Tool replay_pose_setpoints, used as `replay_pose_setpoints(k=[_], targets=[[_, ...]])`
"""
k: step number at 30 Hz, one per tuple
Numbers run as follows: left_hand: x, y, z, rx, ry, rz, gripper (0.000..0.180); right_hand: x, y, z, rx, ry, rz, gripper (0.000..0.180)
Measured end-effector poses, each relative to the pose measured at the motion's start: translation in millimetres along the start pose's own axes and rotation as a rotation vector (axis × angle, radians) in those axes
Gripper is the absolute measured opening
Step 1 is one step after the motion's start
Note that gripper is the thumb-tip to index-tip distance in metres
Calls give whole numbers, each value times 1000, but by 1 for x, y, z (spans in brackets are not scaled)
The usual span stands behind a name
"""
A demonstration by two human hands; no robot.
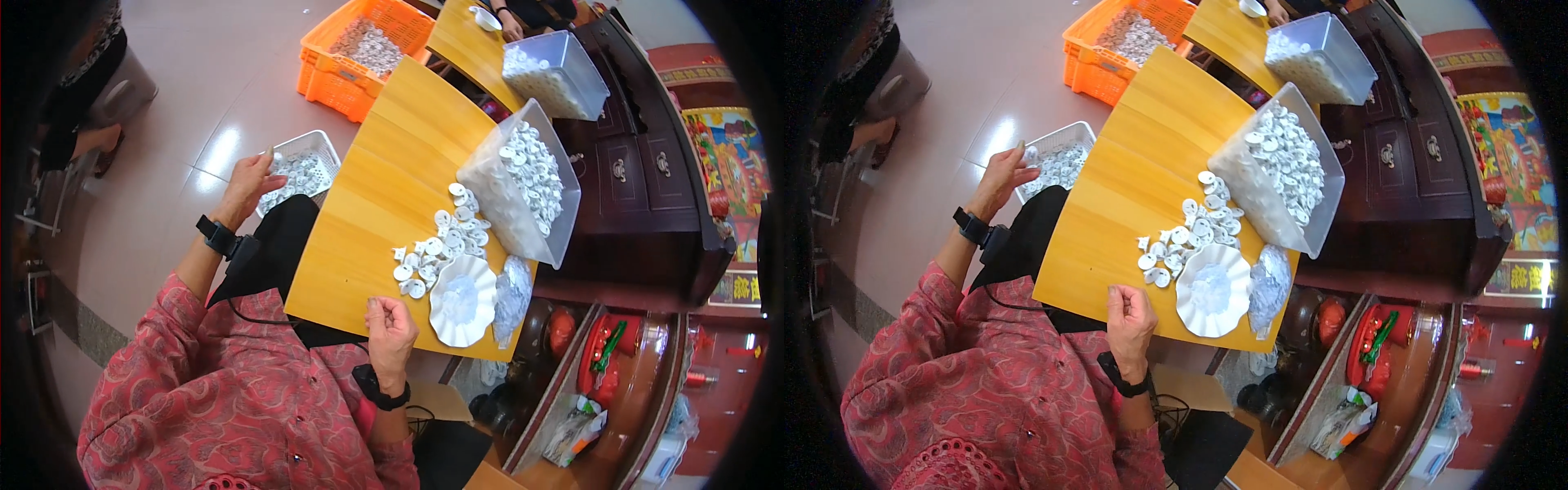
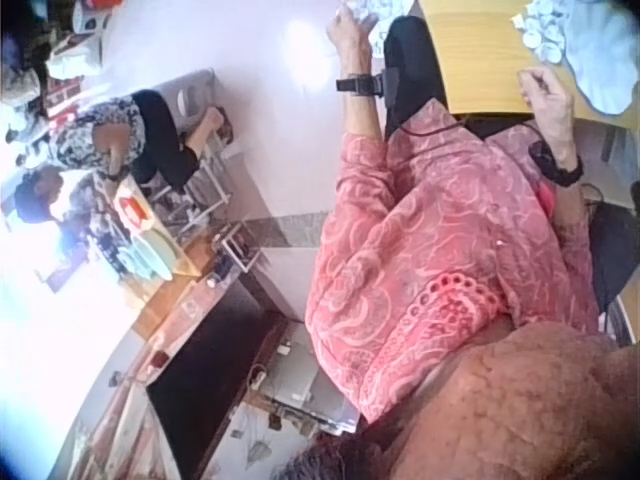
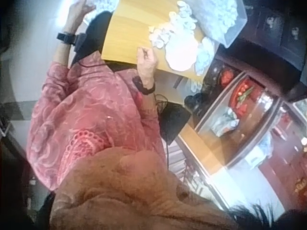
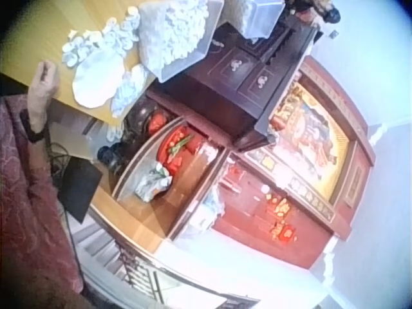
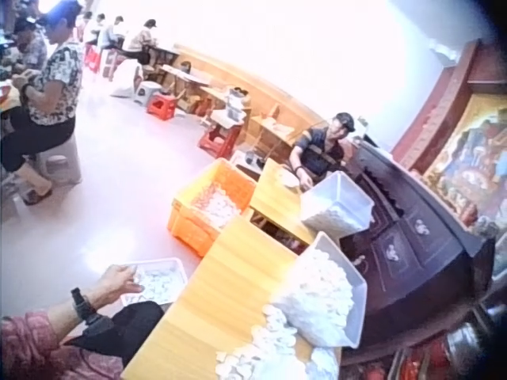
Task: Manually assembling small white plastic components at a table.
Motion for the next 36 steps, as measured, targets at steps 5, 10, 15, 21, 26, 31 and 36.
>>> replay_pose_setpoints(k=[5,10,15,21,26,31,36], targets=[[-22,46,-46,105,-220,-180,33,15,-7,18,-105,136,48,12],[-63,139,-127,141,-1043,-991,16,20,-20,63,-267,400,183,12],[-53,165,-168,340,-959,-1133,22,17,-27,90,-285,555,76,23],[-34,181,-208,589,-1136,-1217,36,-2,-29,88,-195,743,128,33],[-13,174,-215,658,-1318,-1276,19,-4,-22,77,-150,809,88,34],[-14,170,-206,622,-1218,-1372,8,17,-10,68,-142,644,238,29],[-27,165,-183,607,-1131,-1173,9,31,2,74,-244,468,283,21]])
Point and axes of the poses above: each hand's wrist, its own y-axis away from the middle knuckle, its own z-axis out of the back of the hand, x = y × z, the point moved 8 cm from there along -y, towards the middle knuckle, and after that the axes turned 9 degrees about -y, right-handed, at the moved point
